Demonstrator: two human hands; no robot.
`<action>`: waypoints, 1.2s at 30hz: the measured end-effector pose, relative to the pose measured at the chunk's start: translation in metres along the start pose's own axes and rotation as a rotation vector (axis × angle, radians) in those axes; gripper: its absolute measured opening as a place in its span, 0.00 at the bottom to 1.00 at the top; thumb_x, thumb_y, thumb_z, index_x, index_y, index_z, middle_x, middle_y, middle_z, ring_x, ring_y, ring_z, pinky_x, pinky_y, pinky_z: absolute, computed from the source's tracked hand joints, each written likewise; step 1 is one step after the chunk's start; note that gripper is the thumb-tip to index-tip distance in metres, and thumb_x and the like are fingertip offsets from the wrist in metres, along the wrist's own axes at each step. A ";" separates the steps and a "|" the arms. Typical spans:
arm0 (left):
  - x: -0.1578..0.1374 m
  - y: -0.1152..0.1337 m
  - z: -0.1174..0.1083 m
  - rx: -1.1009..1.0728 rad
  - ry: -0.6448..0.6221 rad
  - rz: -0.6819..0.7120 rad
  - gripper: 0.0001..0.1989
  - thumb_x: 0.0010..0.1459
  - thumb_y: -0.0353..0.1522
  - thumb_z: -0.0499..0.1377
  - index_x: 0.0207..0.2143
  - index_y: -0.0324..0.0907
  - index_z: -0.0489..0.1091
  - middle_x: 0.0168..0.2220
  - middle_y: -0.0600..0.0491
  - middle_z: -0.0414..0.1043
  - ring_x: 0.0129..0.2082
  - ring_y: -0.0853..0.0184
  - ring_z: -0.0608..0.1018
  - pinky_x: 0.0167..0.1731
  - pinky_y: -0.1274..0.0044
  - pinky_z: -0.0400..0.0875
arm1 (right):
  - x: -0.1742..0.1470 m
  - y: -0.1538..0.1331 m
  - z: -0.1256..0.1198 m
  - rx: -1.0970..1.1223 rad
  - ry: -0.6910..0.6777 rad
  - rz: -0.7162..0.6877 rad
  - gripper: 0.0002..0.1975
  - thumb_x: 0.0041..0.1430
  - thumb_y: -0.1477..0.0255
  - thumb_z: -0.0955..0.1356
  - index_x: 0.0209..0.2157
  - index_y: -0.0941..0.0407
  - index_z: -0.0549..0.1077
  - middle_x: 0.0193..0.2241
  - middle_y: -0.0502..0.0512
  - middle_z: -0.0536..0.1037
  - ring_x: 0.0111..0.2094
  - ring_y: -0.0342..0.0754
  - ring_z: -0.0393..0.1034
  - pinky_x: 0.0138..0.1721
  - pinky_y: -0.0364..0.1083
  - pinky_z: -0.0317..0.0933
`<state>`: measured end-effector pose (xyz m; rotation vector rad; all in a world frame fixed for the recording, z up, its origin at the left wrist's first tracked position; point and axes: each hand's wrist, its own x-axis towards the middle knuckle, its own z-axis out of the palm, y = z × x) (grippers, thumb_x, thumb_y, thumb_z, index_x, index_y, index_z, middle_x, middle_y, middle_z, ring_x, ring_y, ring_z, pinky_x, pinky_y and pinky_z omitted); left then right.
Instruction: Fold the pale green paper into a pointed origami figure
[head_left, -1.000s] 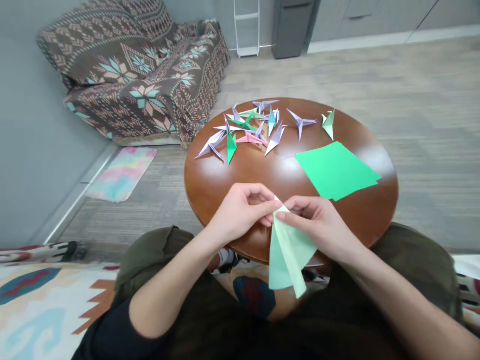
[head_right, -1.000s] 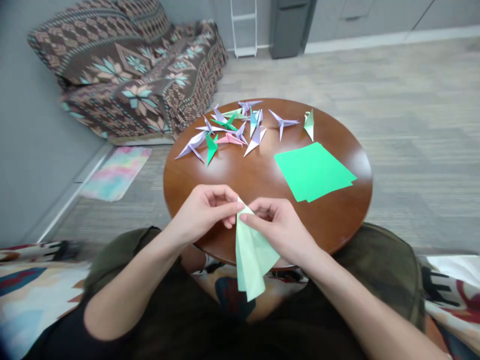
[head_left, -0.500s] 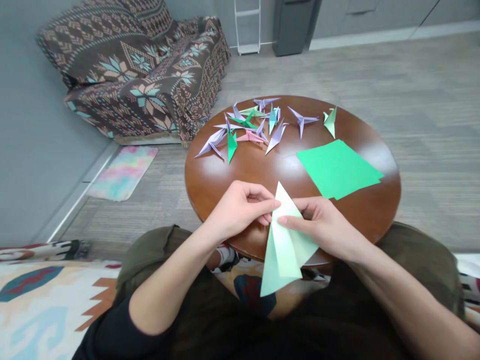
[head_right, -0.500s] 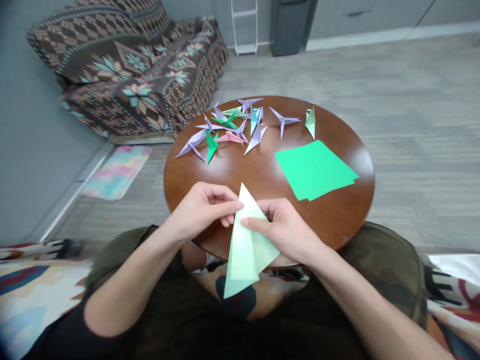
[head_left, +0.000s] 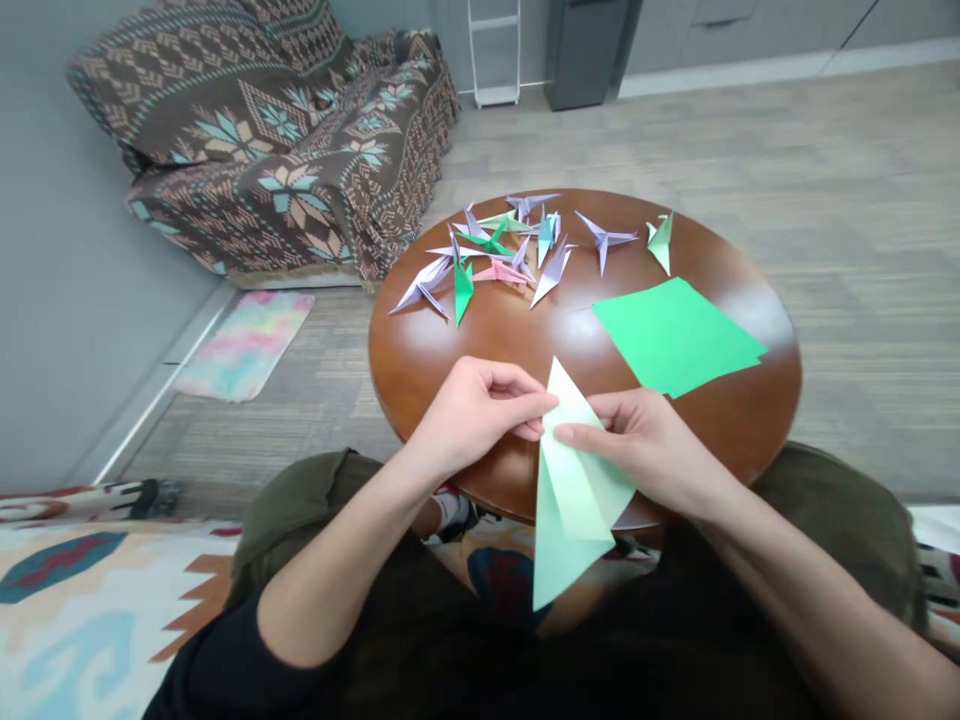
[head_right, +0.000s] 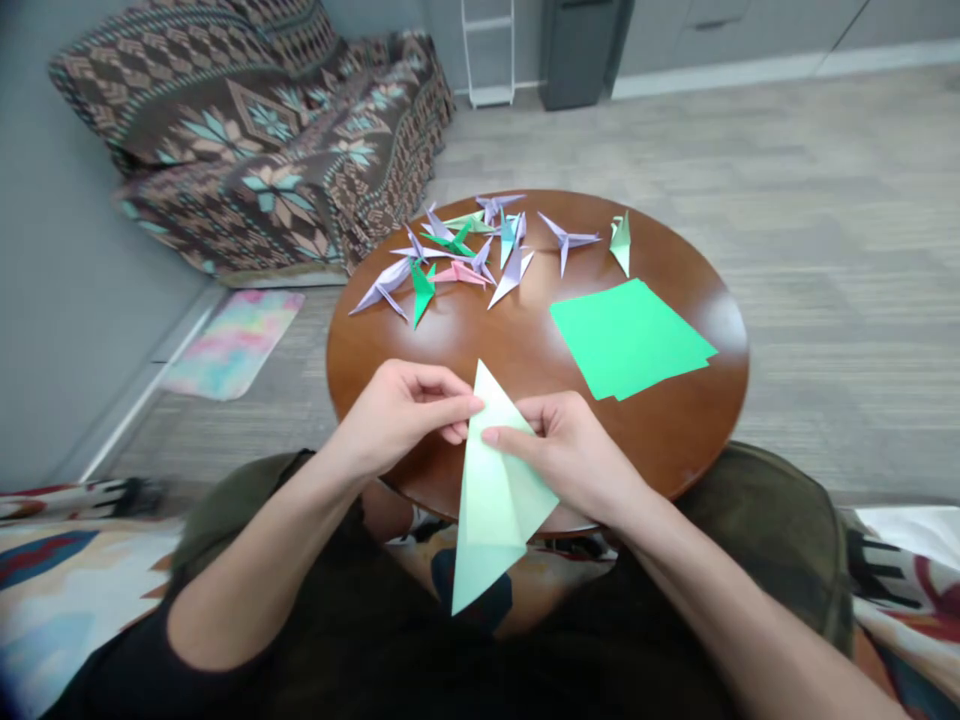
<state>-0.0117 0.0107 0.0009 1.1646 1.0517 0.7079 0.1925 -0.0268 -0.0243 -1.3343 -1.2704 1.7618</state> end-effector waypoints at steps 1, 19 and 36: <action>0.000 0.000 0.000 0.005 -0.013 -0.009 0.06 0.51 0.31 0.73 0.28 0.37 0.81 0.21 0.54 0.78 0.22 0.73 0.79 0.27 0.83 0.76 | 0.000 0.000 0.000 -0.003 -0.001 -0.002 0.16 0.54 0.60 0.78 0.35 0.59 0.85 0.26 0.52 0.81 0.22 0.43 0.66 0.23 0.41 0.56; 0.002 -0.006 0.006 0.014 -0.075 0.010 0.08 0.51 0.31 0.72 0.26 0.37 0.77 0.21 0.55 0.75 0.20 0.75 0.74 0.23 0.84 0.69 | -0.002 -0.003 0.002 -0.031 0.002 -0.040 0.16 0.55 0.60 0.77 0.35 0.59 0.83 0.27 0.54 0.81 0.23 0.44 0.68 0.22 0.41 0.57; 0.003 -0.006 0.004 -0.002 -0.135 -0.014 0.09 0.50 0.32 0.73 0.28 0.36 0.78 0.22 0.54 0.77 0.21 0.73 0.77 0.26 0.82 0.74 | -0.002 -0.006 -0.007 -0.135 -0.023 -0.106 0.17 0.60 0.58 0.73 0.33 0.59 0.80 0.24 0.52 0.75 0.23 0.42 0.62 0.21 0.40 0.52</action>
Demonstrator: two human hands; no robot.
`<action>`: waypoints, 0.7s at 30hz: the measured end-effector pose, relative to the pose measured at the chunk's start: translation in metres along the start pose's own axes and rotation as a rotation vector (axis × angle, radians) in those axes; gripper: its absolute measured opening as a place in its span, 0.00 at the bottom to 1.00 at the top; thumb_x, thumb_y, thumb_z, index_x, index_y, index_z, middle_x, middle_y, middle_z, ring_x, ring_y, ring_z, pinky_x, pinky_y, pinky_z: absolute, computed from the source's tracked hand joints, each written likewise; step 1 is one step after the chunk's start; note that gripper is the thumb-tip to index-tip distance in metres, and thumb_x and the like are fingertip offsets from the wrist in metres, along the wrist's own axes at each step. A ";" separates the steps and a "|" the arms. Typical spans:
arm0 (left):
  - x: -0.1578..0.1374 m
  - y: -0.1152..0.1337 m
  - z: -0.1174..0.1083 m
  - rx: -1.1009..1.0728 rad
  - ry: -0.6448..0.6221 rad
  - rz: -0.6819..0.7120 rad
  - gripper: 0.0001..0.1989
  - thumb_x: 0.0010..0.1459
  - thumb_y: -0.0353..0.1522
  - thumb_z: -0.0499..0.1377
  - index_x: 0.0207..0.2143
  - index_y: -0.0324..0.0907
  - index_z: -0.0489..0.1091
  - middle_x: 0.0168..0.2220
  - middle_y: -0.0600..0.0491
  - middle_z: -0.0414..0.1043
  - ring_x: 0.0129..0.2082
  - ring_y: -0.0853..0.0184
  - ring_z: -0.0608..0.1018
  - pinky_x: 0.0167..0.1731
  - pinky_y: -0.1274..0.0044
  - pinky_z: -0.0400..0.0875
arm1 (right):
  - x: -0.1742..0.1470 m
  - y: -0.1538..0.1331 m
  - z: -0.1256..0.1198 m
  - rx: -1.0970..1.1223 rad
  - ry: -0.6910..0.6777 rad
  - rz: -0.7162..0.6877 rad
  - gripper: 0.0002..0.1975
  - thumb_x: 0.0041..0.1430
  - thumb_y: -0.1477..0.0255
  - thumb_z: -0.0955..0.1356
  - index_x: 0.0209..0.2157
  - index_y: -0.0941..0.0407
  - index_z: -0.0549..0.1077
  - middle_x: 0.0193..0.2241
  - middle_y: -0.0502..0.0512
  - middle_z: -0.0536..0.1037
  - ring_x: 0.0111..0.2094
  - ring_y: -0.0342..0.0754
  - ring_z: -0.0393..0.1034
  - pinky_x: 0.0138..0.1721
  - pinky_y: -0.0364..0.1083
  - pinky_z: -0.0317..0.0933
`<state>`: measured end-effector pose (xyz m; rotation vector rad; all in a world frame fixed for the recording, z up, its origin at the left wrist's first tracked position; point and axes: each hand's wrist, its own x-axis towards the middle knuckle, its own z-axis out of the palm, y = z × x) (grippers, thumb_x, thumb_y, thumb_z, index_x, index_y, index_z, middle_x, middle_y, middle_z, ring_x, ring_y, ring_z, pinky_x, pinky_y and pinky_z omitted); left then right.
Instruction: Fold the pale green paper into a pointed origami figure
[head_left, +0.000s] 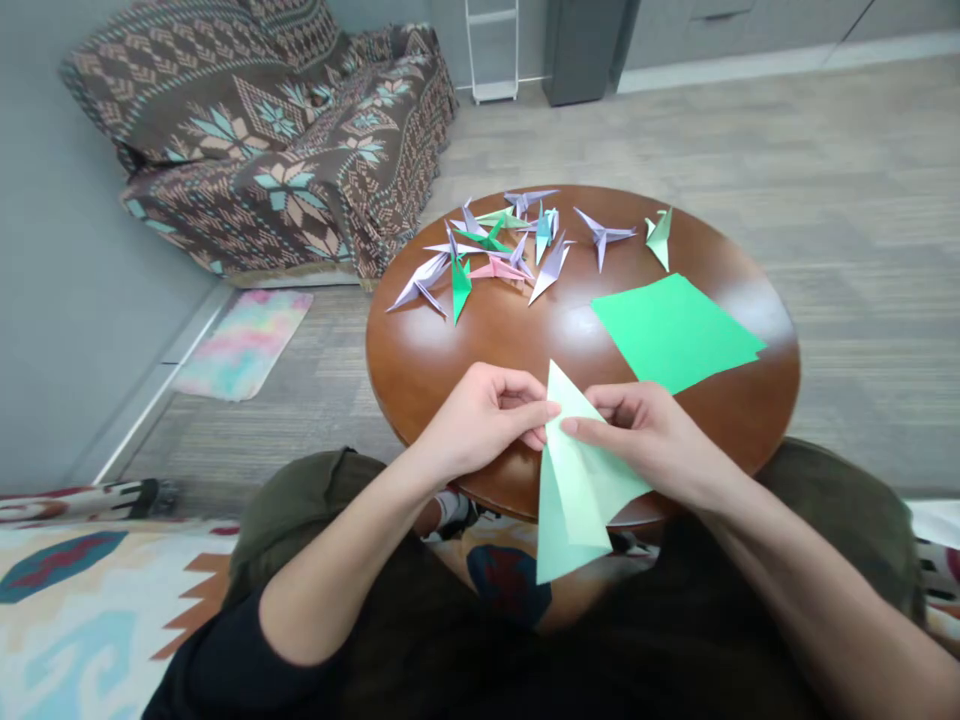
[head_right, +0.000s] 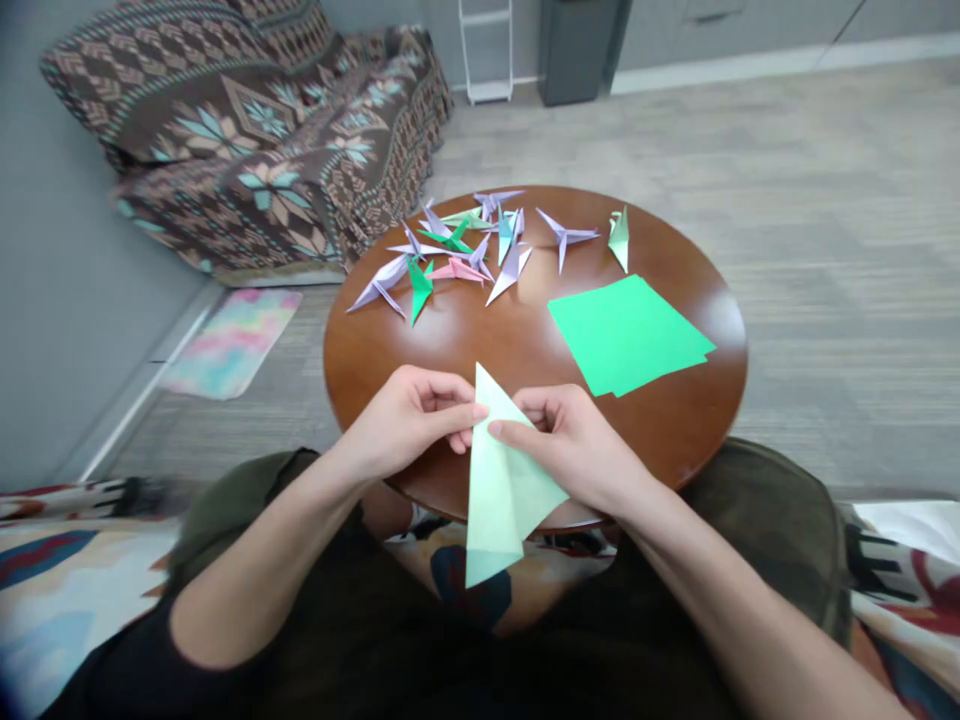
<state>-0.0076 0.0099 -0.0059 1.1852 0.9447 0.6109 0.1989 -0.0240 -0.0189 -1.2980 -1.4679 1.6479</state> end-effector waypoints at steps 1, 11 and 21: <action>0.000 0.000 0.001 0.009 0.003 -0.008 0.09 0.50 0.31 0.73 0.28 0.36 0.77 0.22 0.54 0.77 0.21 0.73 0.77 0.25 0.82 0.74 | 0.000 0.000 0.000 -0.010 -0.005 -0.011 0.16 0.61 0.59 0.73 0.33 0.59 0.80 0.24 0.51 0.75 0.23 0.42 0.61 0.21 0.40 0.52; -0.002 0.003 0.006 0.184 -0.015 -0.028 0.03 0.49 0.29 0.64 0.26 0.37 0.74 0.19 0.59 0.69 0.16 0.76 0.68 0.15 0.85 0.63 | -0.002 0.000 0.000 -0.107 -0.091 -0.001 0.16 0.61 0.62 0.72 0.26 0.58 0.73 0.21 0.47 0.66 0.22 0.41 0.56 0.21 0.41 0.49; -0.005 0.005 -0.004 0.279 -0.118 -0.056 0.04 0.50 0.28 0.62 0.27 0.37 0.76 0.18 0.59 0.70 0.16 0.76 0.70 0.16 0.85 0.63 | -0.006 -0.002 -0.002 -0.195 -0.168 0.040 0.17 0.62 0.62 0.71 0.24 0.57 0.69 0.21 0.45 0.63 0.22 0.40 0.55 0.22 0.42 0.48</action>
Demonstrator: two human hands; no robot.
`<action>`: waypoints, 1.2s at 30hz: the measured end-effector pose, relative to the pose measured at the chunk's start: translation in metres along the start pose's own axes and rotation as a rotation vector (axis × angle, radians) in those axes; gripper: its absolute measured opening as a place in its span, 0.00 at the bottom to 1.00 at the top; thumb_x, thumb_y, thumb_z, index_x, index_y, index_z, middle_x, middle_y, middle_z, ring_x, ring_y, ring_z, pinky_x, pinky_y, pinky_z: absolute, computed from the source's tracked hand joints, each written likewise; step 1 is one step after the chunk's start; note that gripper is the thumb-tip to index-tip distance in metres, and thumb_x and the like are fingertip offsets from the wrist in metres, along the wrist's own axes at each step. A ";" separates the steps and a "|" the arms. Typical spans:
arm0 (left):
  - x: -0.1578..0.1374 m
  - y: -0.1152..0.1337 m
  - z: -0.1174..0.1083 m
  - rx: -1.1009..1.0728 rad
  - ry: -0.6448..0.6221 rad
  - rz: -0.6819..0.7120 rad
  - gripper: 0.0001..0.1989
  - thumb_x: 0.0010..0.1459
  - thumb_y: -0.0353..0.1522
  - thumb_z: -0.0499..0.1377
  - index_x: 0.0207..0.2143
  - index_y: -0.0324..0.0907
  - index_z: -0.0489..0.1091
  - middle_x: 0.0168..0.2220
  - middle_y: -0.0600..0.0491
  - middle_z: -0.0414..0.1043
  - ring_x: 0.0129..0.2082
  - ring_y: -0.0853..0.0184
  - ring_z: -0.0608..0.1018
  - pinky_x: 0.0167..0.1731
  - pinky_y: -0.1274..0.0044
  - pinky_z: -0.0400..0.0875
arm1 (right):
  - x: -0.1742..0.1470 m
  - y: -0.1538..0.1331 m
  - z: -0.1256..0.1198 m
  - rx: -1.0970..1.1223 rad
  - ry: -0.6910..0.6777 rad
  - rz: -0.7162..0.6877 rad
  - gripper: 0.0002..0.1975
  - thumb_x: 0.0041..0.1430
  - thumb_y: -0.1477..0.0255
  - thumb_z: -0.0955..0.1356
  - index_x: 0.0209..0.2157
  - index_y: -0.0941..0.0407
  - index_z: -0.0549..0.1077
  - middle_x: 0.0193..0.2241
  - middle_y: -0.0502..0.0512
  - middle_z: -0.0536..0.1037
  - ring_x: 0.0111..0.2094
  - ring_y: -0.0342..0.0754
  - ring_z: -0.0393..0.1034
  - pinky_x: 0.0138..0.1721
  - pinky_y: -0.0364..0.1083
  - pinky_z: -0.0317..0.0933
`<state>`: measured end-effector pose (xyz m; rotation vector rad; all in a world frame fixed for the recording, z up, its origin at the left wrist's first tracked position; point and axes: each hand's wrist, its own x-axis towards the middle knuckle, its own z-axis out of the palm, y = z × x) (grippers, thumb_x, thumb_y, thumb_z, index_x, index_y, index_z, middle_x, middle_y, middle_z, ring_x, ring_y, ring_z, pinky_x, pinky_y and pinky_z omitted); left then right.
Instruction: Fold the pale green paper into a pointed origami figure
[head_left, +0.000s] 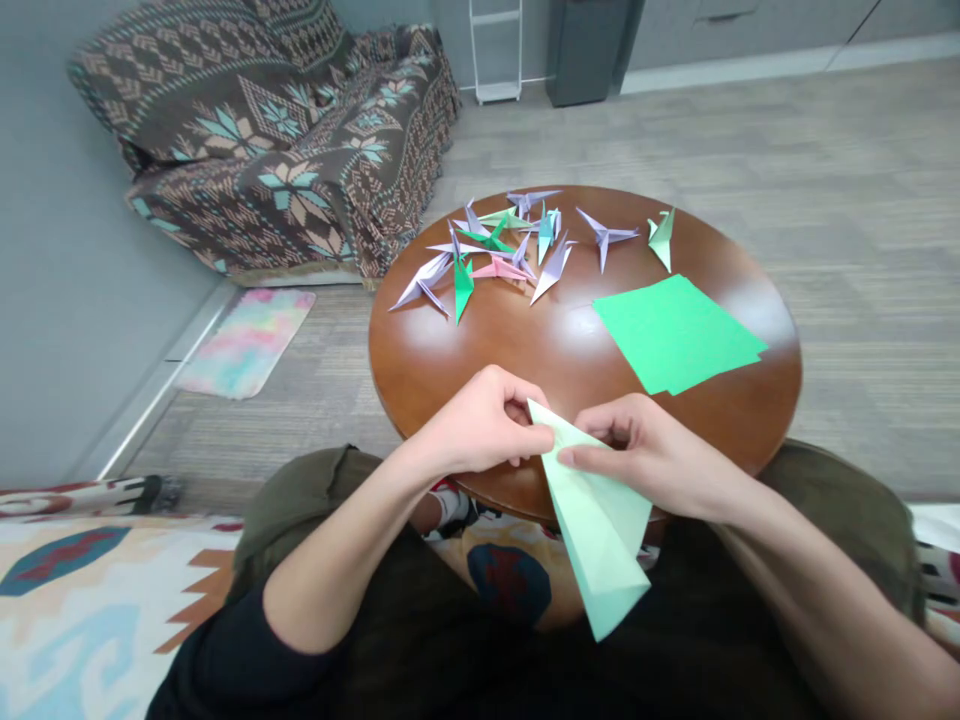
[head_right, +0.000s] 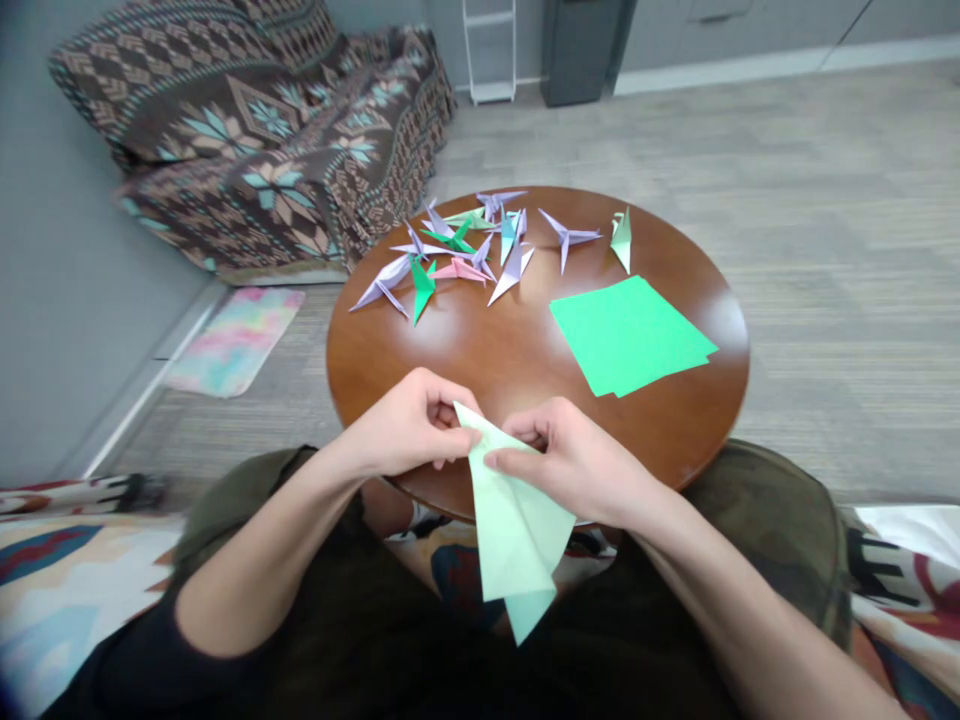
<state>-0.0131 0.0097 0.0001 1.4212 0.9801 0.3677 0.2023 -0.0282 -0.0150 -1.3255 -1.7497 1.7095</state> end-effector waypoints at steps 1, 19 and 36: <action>0.000 0.000 -0.001 0.010 -0.006 0.001 0.04 0.50 0.28 0.62 0.27 0.37 0.76 0.17 0.59 0.69 0.16 0.76 0.70 0.16 0.85 0.63 | 0.000 0.000 0.000 -0.006 -0.008 0.003 0.17 0.62 0.62 0.71 0.24 0.57 0.69 0.21 0.45 0.62 0.23 0.40 0.55 0.22 0.42 0.48; -0.004 0.004 -0.025 -0.072 -0.006 0.084 0.07 0.55 0.32 0.66 0.33 0.36 0.75 0.22 0.57 0.74 0.20 0.74 0.75 0.20 0.84 0.72 | 0.000 -0.004 -0.004 0.214 -0.125 0.077 0.16 0.57 0.64 0.74 0.23 0.58 0.71 0.19 0.46 0.67 0.20 0.39 0.57 0.21 0.40 0.47; 0.000 0.002 0.007 -0.078 0.040 0.033 0.04 0.54 0.27 0.64 0.27 0.37 0.72 0.17 0.60 0.70 0.15 0.76 0.72 0.15 0.86 0.69 | 0.008 0.000 0.005 0.176 0.142 -0.084 0.07 0.55 0.70 0.73 0.27 0.58 0.76 0.20 0.45 0.69 0.23 0.39 0.55 0.25 0.41 0.47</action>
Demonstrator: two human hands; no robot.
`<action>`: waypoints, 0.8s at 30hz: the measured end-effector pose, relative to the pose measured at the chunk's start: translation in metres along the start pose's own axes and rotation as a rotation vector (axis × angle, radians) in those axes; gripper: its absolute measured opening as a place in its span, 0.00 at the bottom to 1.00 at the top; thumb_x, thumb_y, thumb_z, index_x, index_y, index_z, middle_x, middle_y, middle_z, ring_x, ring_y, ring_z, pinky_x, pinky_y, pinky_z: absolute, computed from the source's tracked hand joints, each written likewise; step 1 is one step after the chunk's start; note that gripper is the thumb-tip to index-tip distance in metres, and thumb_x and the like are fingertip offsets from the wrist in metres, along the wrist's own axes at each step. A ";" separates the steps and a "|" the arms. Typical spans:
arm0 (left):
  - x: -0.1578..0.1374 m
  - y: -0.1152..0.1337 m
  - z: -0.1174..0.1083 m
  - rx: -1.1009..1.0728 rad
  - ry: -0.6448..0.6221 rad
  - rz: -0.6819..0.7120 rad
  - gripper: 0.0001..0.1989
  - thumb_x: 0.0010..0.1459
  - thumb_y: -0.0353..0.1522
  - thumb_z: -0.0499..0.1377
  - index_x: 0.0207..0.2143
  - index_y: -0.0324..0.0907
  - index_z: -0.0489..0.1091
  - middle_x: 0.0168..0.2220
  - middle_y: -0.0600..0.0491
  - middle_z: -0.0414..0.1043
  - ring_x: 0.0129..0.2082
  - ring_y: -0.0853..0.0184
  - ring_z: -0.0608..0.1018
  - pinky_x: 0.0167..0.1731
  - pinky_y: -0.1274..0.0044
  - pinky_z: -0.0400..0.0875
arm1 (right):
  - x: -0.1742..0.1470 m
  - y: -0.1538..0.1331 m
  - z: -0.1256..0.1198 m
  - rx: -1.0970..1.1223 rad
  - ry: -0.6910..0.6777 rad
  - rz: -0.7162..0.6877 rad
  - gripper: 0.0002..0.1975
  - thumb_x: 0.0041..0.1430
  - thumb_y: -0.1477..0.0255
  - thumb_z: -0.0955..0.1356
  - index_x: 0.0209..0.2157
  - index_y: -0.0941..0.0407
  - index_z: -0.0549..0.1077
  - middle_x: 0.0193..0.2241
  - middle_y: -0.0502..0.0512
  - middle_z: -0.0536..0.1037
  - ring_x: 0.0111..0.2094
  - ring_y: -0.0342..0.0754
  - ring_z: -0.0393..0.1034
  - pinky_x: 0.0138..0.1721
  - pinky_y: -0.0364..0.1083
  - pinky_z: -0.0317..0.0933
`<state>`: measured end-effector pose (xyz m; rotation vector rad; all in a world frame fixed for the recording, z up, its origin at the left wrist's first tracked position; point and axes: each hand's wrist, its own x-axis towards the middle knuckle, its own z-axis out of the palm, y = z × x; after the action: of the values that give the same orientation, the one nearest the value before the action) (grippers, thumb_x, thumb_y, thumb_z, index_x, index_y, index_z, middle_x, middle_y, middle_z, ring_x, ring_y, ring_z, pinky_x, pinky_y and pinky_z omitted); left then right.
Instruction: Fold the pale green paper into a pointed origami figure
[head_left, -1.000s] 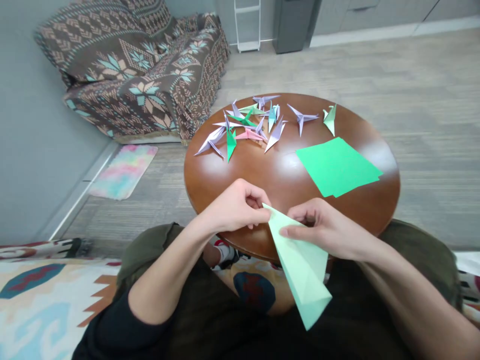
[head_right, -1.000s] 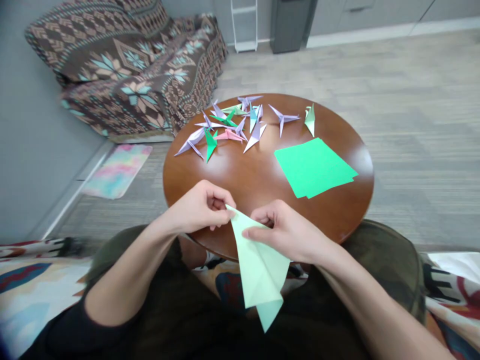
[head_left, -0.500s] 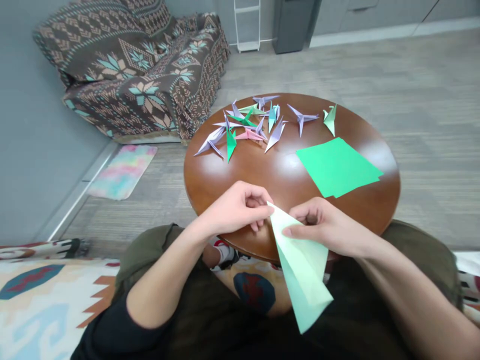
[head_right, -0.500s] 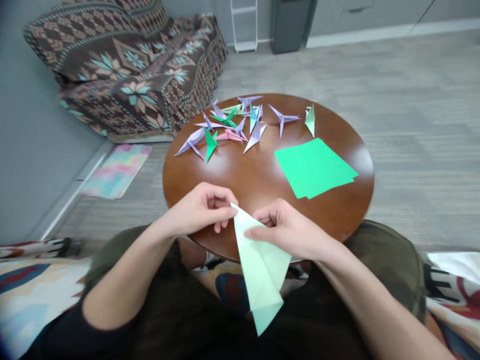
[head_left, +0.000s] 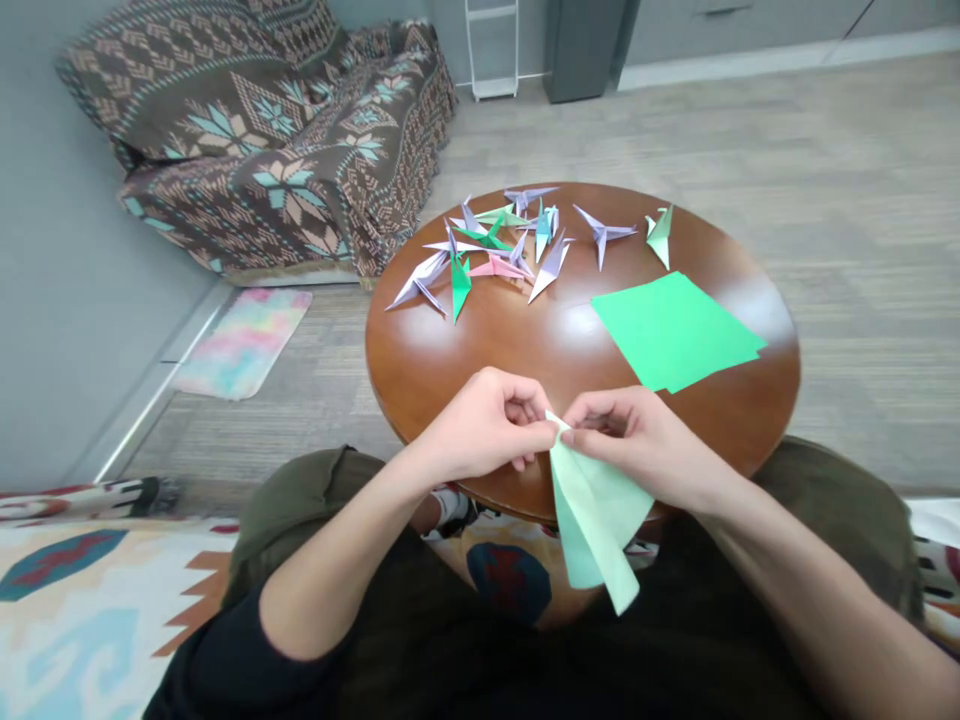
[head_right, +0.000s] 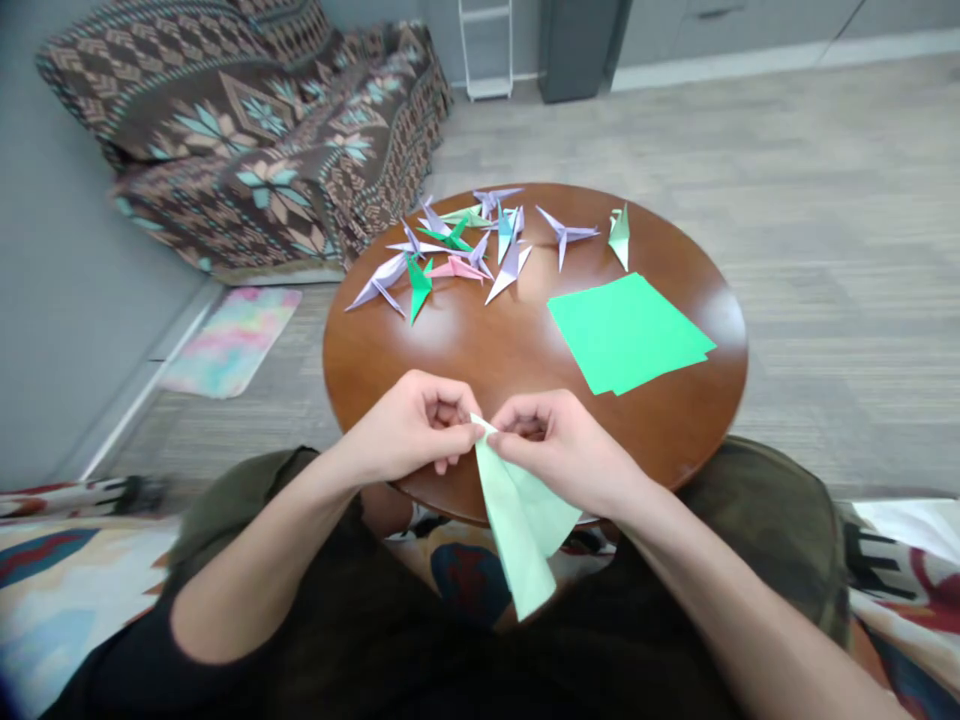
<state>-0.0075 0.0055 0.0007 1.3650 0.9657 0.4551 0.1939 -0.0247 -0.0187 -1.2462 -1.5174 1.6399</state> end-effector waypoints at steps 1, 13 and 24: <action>0.000 0.000 0.001 -0.005 0.006 -0.002 0.04 0.54 0.27 0.64 0.27 0.37 0.72 0.17 0.60 0.70 0.15 0.77 0.72 0.15 0.86 0.69 | 0.000 0.000 0.000 -0.007 0.005 0.006 0.07 0.54 0.70 0.73 0.26 0.58 0.76 0.20 0.45 0.68 0.23 0.39 0.54 0.25 0.42 0.47; 0.000 0.004 -0.008 -0.010 0.106 0.034 0.04 0.49 0.23 0.63 0.25 0.37 0.71 0.16 0.61 0.69 0.14 0.78 0.70 0.15 0.87 0.67 | 0.000 -0.002 0.001 -0.025 -0.014 0.101 0.05 0.50 0.71 0.70 0.25 0.58 0.73 0.20 0.46 0.68 0.22 0.40 0.56 0.24 0.41 0.48; 0.004 -0.003 0.003 -0.012 0.086 0.068 0.07 0.53 0.27 0.65 0.24 0.37 0.70 0.17 0.60 0.68 0.15 0.78 0.68 0.15 0.86 0.62 | 0.001 -0.001 -0.004 -0.033 0.056 0.059 0.06 0.50 0.70 0.70 0.25 0.58 0.73 0.22 0.48 0.69 0.24 0.42 0.59 0.25 0.42 0.51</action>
<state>-0.0035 0.0059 -0.0033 1.3796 0.9867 0.5740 0.1964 -0.0218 -0.0176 -1.3553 -1.4916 1.6091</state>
